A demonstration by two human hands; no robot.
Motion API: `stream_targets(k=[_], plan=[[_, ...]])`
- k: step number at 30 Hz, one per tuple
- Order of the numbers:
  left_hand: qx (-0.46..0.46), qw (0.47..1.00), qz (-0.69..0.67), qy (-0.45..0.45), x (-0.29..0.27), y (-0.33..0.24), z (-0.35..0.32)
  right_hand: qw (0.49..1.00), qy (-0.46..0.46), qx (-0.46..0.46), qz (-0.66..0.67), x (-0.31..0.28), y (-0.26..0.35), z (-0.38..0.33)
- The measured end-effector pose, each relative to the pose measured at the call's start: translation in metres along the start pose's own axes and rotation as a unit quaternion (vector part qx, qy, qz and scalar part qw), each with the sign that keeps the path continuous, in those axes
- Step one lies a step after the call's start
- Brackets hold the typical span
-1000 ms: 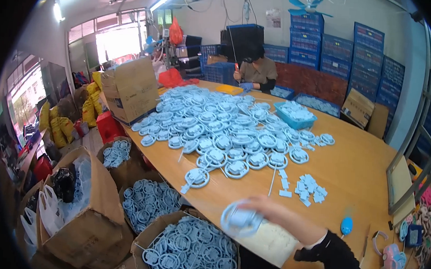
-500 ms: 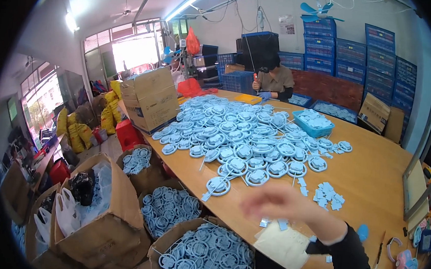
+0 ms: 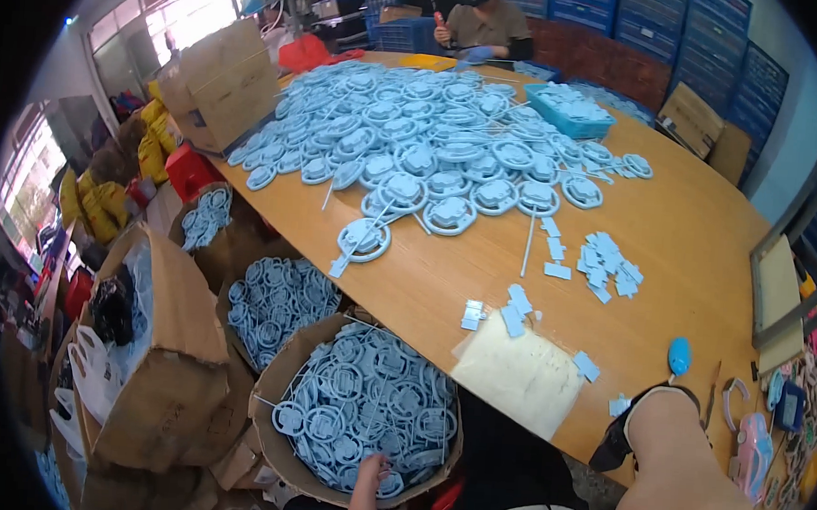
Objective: The recorder is assembling small blue plastic circular parts by attaching small white components.
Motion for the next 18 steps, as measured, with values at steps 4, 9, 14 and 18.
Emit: stream_targets(k=[4,9,14,18], plan=[[0.021,0.989,0.125,-0.073,-0.001,-0.03,0.0,0.984,-0.016,0.134,-0.117,-0.057,-0.059,-0.046],[0.221,0.879,0.392,-0.159,0.001,-0.092,0.02,0.612,-0.164,0.461,-0.621,-0.208,-0.174,-0.215],[0.214,0.89,0.359,-0.183,0.008,-0.119,0.026,0.558,-0.269,0.588,-0.52,-0.232,-0.198,-0.269],[0.261,0.878,0.32,-0.241,0.04,-0.164,0.012,0.58,-0.293,0.592,-0.477,-0.246,-0.198,-0.283]])
Point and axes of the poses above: each hand's wrist, its own z-axis towards the middle knuckle, its own x-axis out of the palm, y = z × x, the point moved 9 cm from there along z, towards the middle knuckle
